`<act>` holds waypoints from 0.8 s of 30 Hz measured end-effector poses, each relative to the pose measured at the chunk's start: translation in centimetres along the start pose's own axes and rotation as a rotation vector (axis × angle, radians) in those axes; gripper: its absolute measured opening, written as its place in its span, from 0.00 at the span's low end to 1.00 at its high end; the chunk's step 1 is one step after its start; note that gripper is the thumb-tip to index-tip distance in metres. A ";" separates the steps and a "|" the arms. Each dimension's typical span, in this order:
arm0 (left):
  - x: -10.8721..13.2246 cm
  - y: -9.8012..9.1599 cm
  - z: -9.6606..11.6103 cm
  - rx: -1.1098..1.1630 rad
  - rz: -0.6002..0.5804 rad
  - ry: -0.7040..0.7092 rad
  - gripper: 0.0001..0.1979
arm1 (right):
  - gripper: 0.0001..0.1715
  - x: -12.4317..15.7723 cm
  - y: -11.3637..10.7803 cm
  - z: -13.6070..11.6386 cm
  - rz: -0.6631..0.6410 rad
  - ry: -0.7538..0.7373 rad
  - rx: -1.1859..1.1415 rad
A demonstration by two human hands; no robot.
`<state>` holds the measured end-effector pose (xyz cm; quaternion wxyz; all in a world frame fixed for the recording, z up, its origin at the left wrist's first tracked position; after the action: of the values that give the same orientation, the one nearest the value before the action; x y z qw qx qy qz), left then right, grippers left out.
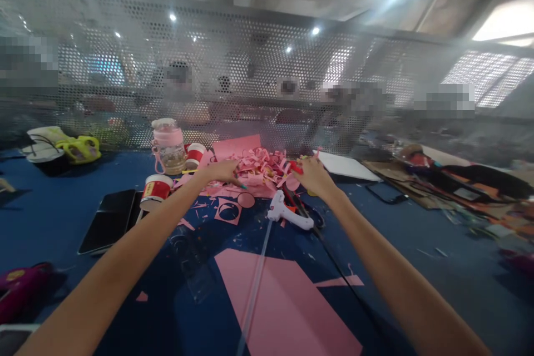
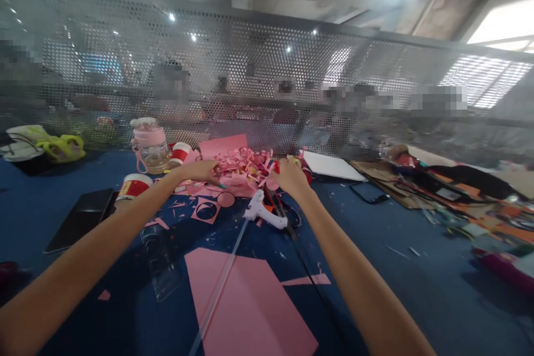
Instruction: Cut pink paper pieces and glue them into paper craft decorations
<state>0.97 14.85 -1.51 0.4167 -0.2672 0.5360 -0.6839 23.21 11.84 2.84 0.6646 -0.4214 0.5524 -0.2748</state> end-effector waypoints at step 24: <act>4.0 -6.4 -0.9 0.389 0.180 0.007 0.26 | 0.20 9.7 -0.5 -8.8 -0.203 -0.108 0.155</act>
<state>-3.63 12.38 4.05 0.5179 -0.1307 0.4170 -0.7354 17.04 1.27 -1.90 0.6926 -0.4369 0.4474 -0.3595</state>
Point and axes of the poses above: each hand's wrist, its own x-axis away from the middle knuckle, its own y-axis out of the palm, z = x × y, the point moved 8 cm from there along -x, towards the middle knuckle, and after that the axes turned 1 degree about -x, right-handed, at the moved point
